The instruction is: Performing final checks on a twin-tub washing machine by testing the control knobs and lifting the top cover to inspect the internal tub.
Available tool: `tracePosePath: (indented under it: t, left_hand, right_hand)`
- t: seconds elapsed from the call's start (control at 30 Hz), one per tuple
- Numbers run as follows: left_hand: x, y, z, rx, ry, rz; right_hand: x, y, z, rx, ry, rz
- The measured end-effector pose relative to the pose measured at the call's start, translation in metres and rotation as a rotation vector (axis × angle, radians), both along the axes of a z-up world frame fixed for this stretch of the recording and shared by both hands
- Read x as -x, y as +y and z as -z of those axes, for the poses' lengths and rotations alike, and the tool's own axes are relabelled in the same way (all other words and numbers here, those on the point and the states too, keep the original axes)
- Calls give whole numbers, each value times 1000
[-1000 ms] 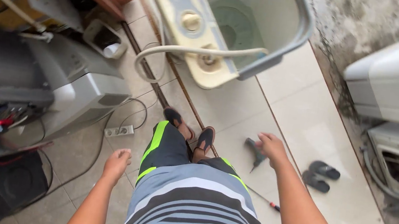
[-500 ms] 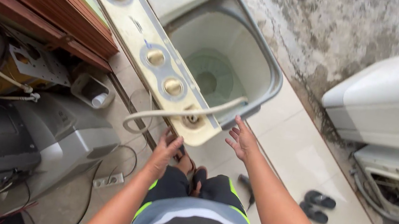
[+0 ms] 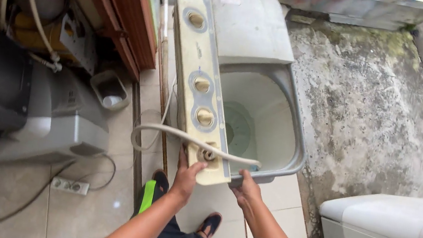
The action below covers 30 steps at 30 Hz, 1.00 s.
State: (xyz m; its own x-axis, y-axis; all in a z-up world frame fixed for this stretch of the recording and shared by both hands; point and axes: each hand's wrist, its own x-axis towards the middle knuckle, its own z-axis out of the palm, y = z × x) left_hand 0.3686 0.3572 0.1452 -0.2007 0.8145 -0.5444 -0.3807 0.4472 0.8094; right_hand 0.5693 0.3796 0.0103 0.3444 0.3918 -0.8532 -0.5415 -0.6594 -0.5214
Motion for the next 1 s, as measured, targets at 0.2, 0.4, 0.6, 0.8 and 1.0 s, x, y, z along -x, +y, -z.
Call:
tracePosePath:
  t: [0.2,0.4,0.6,0.8,1.0]
  left_hand:
    - [-1,-19,-13,85,137,134]
    - [-6,-22,-1,196,256,191]
    - [-1,-45,8,286,346,309]
    - [-10,-77,-2,301,350,348]
    - [-17,-114,-15,375,324,402]
  right_hand:
    - [-5,-19,17,-15,56,16]
    - [-9,-29,0,-26,56,-6]
    - [-17,-54,-5,20,50,-15]
    - [-22,-94,-28,29,38,-21]
    - [-26,-130,-57,43,40,-28]
